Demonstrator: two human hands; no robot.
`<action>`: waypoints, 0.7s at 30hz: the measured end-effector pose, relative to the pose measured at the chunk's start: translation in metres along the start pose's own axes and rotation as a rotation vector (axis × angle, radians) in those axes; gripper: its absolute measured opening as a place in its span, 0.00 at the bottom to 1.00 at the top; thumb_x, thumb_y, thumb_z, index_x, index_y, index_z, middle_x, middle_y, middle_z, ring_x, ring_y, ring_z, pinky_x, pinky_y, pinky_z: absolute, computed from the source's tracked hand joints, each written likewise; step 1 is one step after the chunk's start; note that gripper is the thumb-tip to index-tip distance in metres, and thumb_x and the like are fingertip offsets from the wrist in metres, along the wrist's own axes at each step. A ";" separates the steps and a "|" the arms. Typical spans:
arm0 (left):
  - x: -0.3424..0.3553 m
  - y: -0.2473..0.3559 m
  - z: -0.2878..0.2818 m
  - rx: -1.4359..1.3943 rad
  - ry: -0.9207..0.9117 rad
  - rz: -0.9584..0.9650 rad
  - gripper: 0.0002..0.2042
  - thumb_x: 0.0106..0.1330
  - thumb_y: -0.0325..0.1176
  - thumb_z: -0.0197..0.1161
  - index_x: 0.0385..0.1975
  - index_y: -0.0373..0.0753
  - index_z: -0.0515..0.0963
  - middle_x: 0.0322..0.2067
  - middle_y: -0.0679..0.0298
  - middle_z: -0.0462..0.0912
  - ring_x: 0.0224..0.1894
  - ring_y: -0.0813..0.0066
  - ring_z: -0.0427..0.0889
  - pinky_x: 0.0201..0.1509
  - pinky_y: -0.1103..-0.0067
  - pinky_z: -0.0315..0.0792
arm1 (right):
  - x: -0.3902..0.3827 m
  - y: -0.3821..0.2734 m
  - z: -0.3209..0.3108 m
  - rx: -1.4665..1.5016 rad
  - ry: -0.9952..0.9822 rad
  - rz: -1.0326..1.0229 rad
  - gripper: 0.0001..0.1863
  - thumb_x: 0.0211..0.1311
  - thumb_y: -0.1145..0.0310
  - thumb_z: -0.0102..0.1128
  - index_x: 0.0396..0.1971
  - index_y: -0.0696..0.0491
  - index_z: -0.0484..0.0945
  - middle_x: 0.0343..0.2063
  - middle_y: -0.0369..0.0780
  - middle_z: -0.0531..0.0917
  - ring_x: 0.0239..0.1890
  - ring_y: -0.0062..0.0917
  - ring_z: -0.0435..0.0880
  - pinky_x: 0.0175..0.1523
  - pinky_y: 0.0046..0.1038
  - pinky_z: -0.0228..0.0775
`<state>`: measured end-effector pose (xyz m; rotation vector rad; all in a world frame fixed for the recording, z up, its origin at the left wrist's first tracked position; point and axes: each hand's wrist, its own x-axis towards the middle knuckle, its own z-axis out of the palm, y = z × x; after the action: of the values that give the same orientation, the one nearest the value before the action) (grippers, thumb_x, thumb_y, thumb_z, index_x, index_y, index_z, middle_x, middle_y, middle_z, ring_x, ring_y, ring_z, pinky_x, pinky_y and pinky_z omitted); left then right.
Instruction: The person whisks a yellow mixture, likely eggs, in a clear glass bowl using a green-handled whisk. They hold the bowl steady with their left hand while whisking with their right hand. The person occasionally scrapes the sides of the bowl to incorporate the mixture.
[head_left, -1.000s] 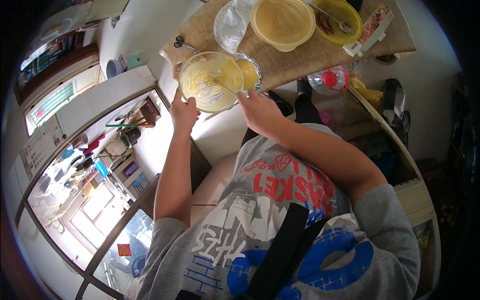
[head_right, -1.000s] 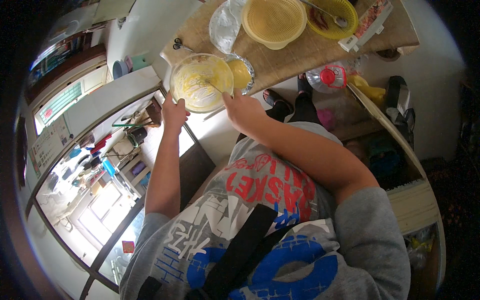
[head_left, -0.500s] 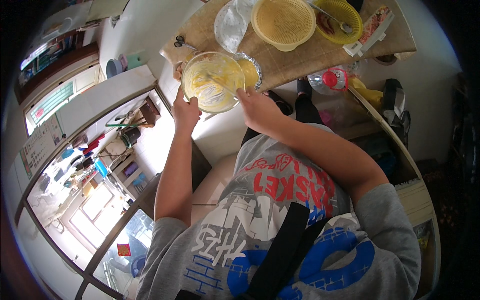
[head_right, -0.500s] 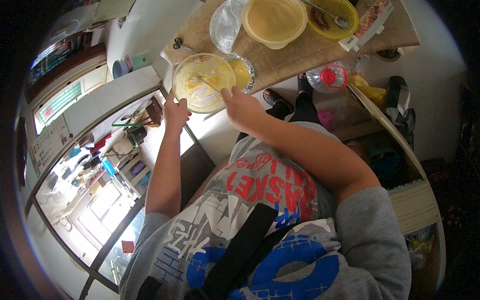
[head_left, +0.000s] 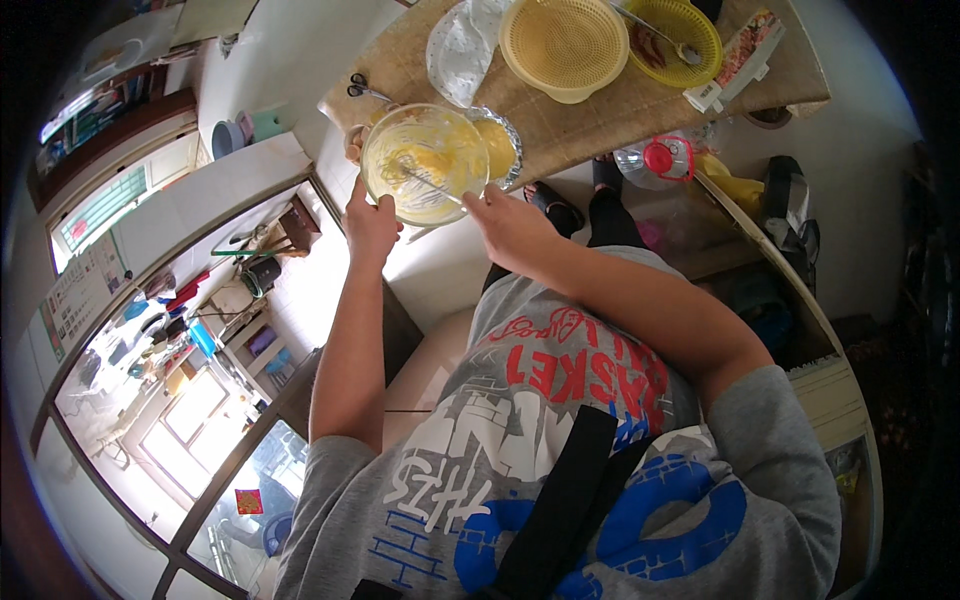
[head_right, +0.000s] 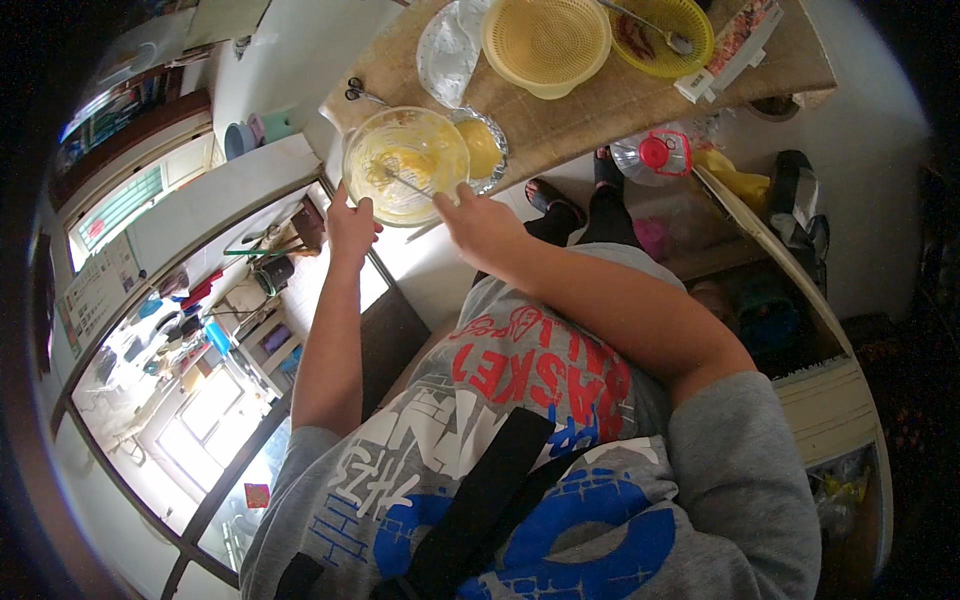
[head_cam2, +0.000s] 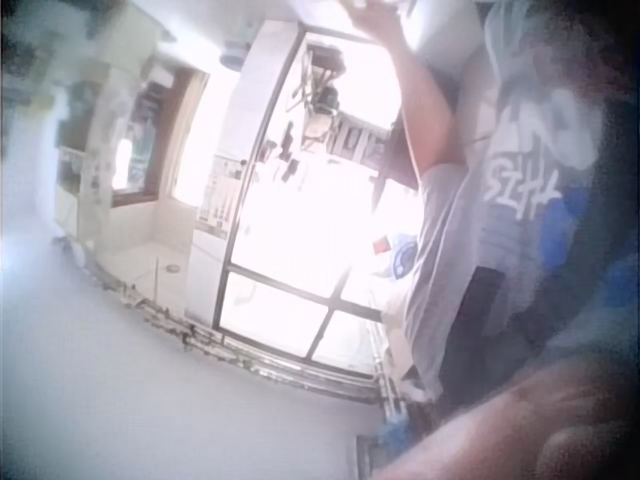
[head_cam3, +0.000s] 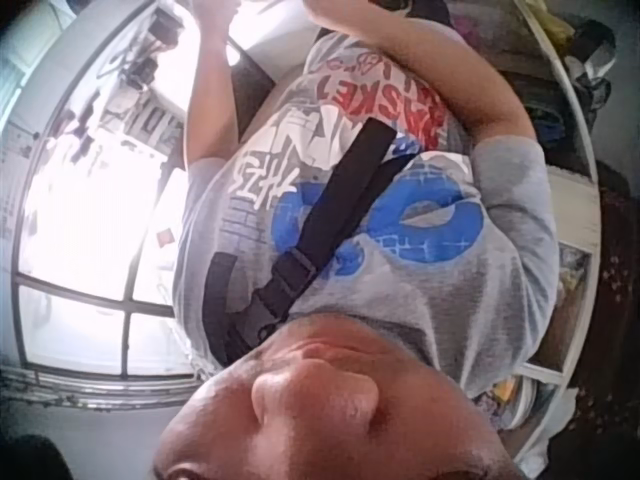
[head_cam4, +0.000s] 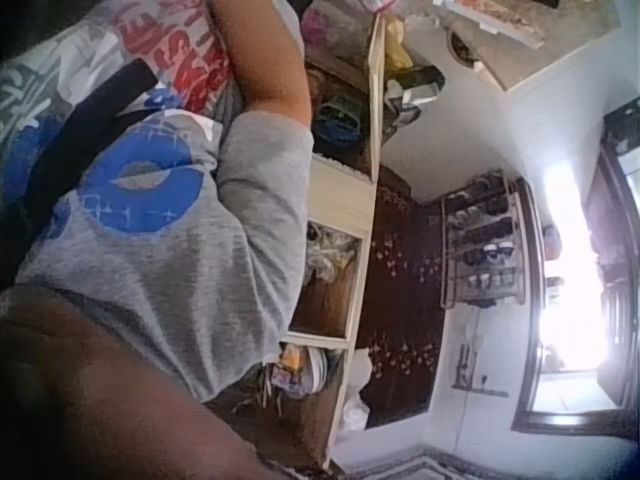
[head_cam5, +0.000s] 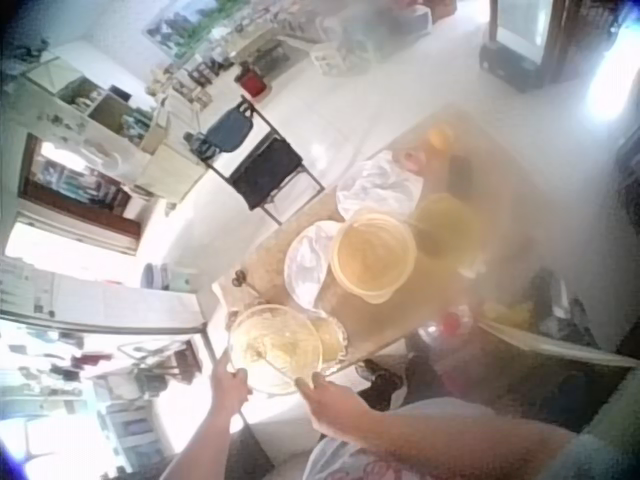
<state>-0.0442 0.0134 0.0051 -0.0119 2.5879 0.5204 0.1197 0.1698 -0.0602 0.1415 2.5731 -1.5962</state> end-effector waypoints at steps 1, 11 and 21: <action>-0.002 0.001 0.000 -0.001 0.012 -0.006 0.28 0.64 0.28 0.53 0.67 0.44 0.67 0.20 0.57 0.83 0.17 0.73 0.82 0.19 0.75 0.76 | 0.000 0.002 -0.001 -0.029 0.003 0.023 0.20 0.58 0.76 0.57 0.51 0.59 0.68 0.39 0.52 0.77 0.33 0.46 0.84 0.35 0.40 0.79; -0.004 0.002 0.002 -0.063 0.013 -0.031 0.25 0.65 0.27 0.52 0.65 0.38 0.69 0.20 0.59 0.81 0.16 0.76 0.79 0.16 0.79 0.71 | 0.005 -0.002 -0.009 -0.102 -0.016 0.015 0.17 0.61 0.71 0.58 0.49 0.57 0.69 0.38 0.51 0.77 0.37 0.45 0.85 0.37 0.42 0.80; 0.005 -0.007 0.000 -0.092 -0.019 -0.068 0.29 0.64 0.27 0.52 0.68 0.43 0.67 0.19 0.57 0.82 0.16 0.74 0.80 0.18 0.76 0.74 | 0.012 0.006 -0.013 -0.237 0.014 -0.098 0.17 0.61 0.70 0.58 0.50 0.54 0.73 0.39 0.48 0.77 0.39 0.40 0.85 0.39 0.38 0.80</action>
<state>-0.0479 0.0069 0.0004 -0.1250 2.5331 0.6106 0.1080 0.1846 -0.0618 0.0062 2.7937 -1.3073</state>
